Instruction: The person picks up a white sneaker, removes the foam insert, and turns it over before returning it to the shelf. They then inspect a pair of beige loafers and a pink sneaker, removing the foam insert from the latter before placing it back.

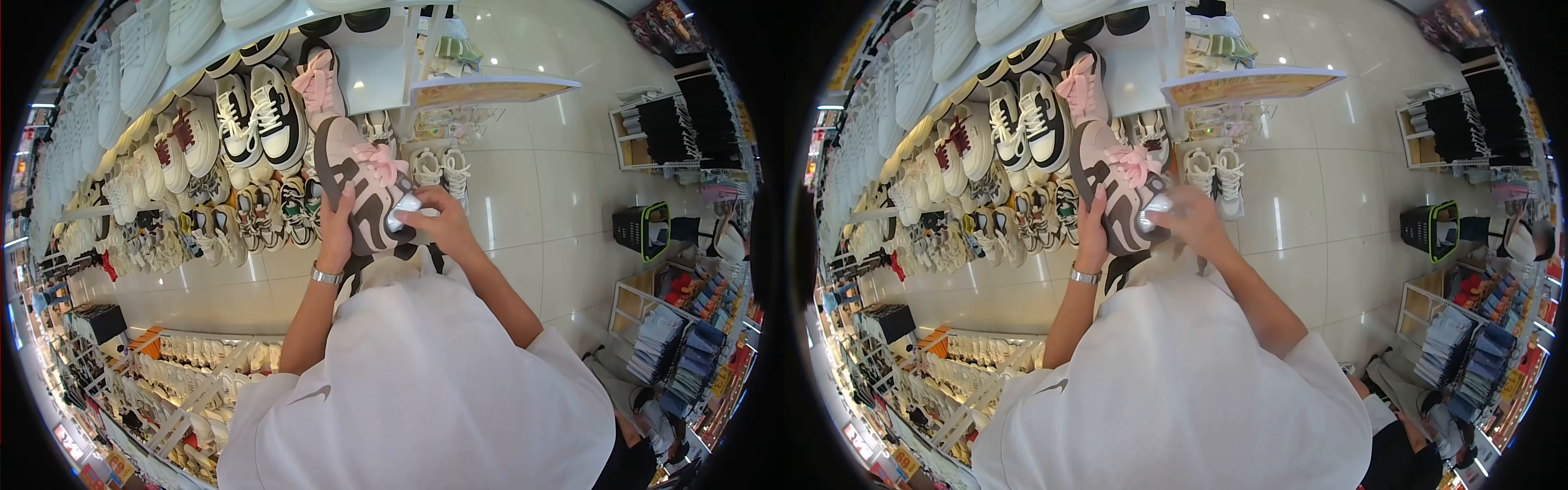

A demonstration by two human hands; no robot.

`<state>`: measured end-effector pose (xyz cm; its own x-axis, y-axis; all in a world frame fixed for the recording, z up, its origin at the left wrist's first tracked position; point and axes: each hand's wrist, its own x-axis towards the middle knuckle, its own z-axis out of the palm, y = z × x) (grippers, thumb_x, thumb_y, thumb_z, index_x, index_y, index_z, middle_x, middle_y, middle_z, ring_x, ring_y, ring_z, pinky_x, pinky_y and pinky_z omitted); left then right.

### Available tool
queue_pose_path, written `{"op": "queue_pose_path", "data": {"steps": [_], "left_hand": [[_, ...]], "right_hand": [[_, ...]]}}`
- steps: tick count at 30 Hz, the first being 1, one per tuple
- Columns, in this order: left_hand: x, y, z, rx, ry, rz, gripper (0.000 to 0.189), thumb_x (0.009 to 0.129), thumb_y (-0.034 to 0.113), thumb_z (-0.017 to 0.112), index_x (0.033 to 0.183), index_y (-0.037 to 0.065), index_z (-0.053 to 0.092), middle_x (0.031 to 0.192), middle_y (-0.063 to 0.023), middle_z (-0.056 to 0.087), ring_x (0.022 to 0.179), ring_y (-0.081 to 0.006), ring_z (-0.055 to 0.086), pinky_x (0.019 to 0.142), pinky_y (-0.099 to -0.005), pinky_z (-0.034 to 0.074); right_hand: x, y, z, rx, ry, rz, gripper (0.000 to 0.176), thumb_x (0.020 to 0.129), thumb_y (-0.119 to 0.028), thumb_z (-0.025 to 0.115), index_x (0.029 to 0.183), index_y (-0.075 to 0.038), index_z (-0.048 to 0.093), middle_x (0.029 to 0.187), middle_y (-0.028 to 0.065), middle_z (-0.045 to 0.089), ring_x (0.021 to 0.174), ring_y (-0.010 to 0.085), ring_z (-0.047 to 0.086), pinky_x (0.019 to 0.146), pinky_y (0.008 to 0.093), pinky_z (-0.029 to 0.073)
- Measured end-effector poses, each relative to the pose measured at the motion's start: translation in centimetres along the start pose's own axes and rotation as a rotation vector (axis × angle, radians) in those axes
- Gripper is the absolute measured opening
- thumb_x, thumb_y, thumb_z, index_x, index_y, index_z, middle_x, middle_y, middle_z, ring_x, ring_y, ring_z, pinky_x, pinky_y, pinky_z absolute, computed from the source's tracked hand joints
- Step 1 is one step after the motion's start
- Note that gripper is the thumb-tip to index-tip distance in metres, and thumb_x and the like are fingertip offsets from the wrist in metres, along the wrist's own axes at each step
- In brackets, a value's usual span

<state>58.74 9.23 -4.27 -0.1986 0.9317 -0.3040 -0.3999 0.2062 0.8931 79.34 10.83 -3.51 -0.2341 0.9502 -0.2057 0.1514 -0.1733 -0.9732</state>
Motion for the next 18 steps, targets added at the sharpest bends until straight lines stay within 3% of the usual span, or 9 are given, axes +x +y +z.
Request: {"op": "queue_pose_path", "data": {"steps": [4, 6, 9, 13, 14, 18], "left_hand": [[0.1, 0.5, -1.3, 0.147, 0.018, 0.023, 0.05, 0.098, 0.03, 0.057, 0.136, 0.0, 0.045, 0.126, -0.0089, 0.057, 0.108, -0.014, 0.056, 0.092, -0.0286, 0.047], [0.3, 0.7, -2.0, 0.181, 0.027, 0.05, 0.051, 0.099, 0.034, 0.055, 0.136, 0.001, 0.046, 0.127, -0.0092, 0.057, 0.109, -0.0159, 0.058, 0.093, -0.0302, 0.048], [0.8, 2.3, -3.3, -0.156, 0.013, -0.125, 0.053, 0.1, 0.04, 0.05, 0.137, 0.003, 0.045, 0.13, -0.01, 0.057, 0.114, -0.0205, 0.059, 0.097, -0.0326, 0.049], [-0.5, 4.6, -3.2, -0.648, -0.117, -0.34, 0.056, 0.102, 0.047, 0.039, 0.142, 0.007, 0.041, 0.136, -0.0142, 0.053, 0.12, -0.0283, 0.057, 0.1, -0.0445, 0.049], [-0.7, 4.6, -3.1, -0.693, -0.143, -0.377, 0.055, 0.102, 0.046, 0.039, 0.142, 0.008, 0.041, 0.137, -0.0146, 0.053, 0.121, -0.0291, 0.056, 0.101, -0.0465, 0.049], [-1.6, 4.7, -1.8, -0.826, -0.216, -0.512, 0.052, 0.102, 0.044, 0.04, 0.14, 0.01, 0.044, 0.136, -0.0157, 0.053, 0.121, -0.0315, 0.056, 0.099, -0.052, 0.049]], "right_hand": [[-0.3, -3.3, -3.1, 0.175, -0.123, 0.237, 0.02, 0.073, -0.011, 0.08, 0.081, -0.003, 0.064, 0.112, 0.0103, 0.061, 0.096, 0.0186, 0.06, 0.086, 0.0328, 0.048], [-0.1, -3.1, -5.4, 0.245, -0.151, 0.26, 0.022, 0.073, -0.011, 0.078, 0.084, -0.003, 0.06, 0.111, 0.0116, 0.062, 0.097, 0.0186, 0.06, 0.087, 0.0328, 0.047], [-0.3, -2.9, -9.1, 0.488, -0.214, 0.206, 0.032, 0.072, -0.013, 0.076, 0.096, -0.003, 0.057, 0.103, 0.0096, 0.063, 0.091, 0.0173, 0.062, 0.082, 0.0309, 0.05], [-1.0, -2.4, -12.3, 0.832, -0.429, 0.126, 0.049, 0.07, -0.021, 0.075, 0.109, -0.003, 0.053, 0.099, 0.0095, 0.064, 0.088, 0.0175, 0.065, 0.078, 0.0299, 0.053], [-1.2, -2.5, -12.1, 0.774, -0.436, 0.11, 0.059, 0.07, -0.028, 0.073, 0.117, -0.001, 0.05, 0.1, 0.0112, 0.064, 0.089, 0.018, 0.065, 0.077, 0.0281, 0.053], [-1.7, -3.0, -10.6, 0.788, -0.506, 0.228, 0.064, 0.074, -0.035, 0.067, 0.123, 0.003, 0.05, 0.102, 0.0113, 0.064, 0.089, 0.0178, 0.065, 0.078, 0.0285, 0.053]]}}
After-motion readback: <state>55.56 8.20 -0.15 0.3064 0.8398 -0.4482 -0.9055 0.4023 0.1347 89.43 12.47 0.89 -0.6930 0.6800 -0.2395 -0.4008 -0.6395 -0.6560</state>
